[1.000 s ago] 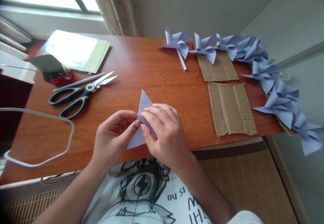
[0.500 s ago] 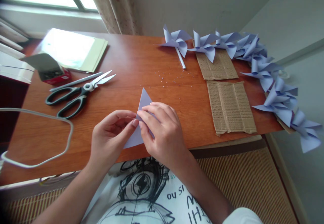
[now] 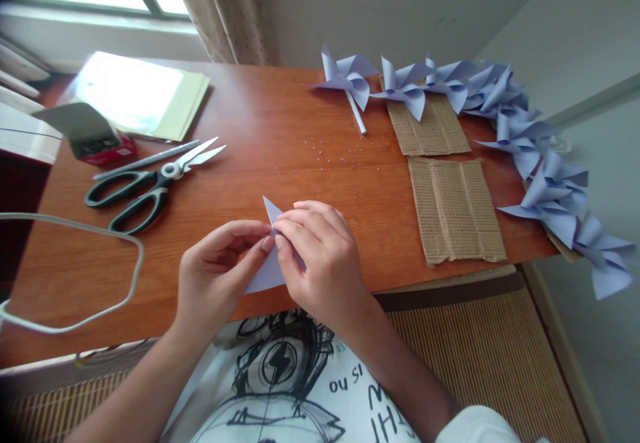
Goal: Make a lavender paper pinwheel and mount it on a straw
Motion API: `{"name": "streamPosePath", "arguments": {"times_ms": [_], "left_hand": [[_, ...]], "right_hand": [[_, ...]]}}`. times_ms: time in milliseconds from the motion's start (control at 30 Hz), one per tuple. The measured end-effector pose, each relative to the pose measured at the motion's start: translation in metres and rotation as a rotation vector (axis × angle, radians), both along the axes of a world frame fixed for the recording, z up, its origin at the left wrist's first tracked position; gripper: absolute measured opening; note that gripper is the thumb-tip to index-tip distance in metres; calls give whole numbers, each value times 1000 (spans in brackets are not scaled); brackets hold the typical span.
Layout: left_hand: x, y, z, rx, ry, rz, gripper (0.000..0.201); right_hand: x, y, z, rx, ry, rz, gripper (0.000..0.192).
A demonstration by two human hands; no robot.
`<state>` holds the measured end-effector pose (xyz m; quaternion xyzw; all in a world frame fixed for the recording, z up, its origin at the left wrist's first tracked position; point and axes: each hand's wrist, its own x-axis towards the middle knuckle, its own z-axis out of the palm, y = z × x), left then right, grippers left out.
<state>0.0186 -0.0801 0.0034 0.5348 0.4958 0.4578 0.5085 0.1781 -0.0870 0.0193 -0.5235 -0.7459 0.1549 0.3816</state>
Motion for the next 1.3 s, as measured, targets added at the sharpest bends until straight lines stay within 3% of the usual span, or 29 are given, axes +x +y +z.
{"name": "streamPosePath", "arguments": {"times_ms": [167,333,500,667,733,867,1000,1300], "left_hand": [[-2,1,-1,56,36,-27,8],[-4,3,4,64,30,-52,10],[-7,5,6,137,67,-56,13],[-17,14,9,280,211,41,21],[-22,19,8,232,219,7,25],[-25,20,3,-25,77,-120,21],[-19,17,-1,-187,-60,-90,22],[-7,17,-6,-257,-177,-7,19]], "right_hand": [[2,1,3,-44,15,27,17],[5,-2,4,-187,87,93,32],[7,-2,1,-253,171,42,30],[14,1,2,-355,292,-26,24],[16,2,3,-449,391,-59,19],[18,5,-5,-566,621,-115,13],[18,7,-19,-591,755,-134,19],[19,7,-26,-579,822,-116,11]]}}
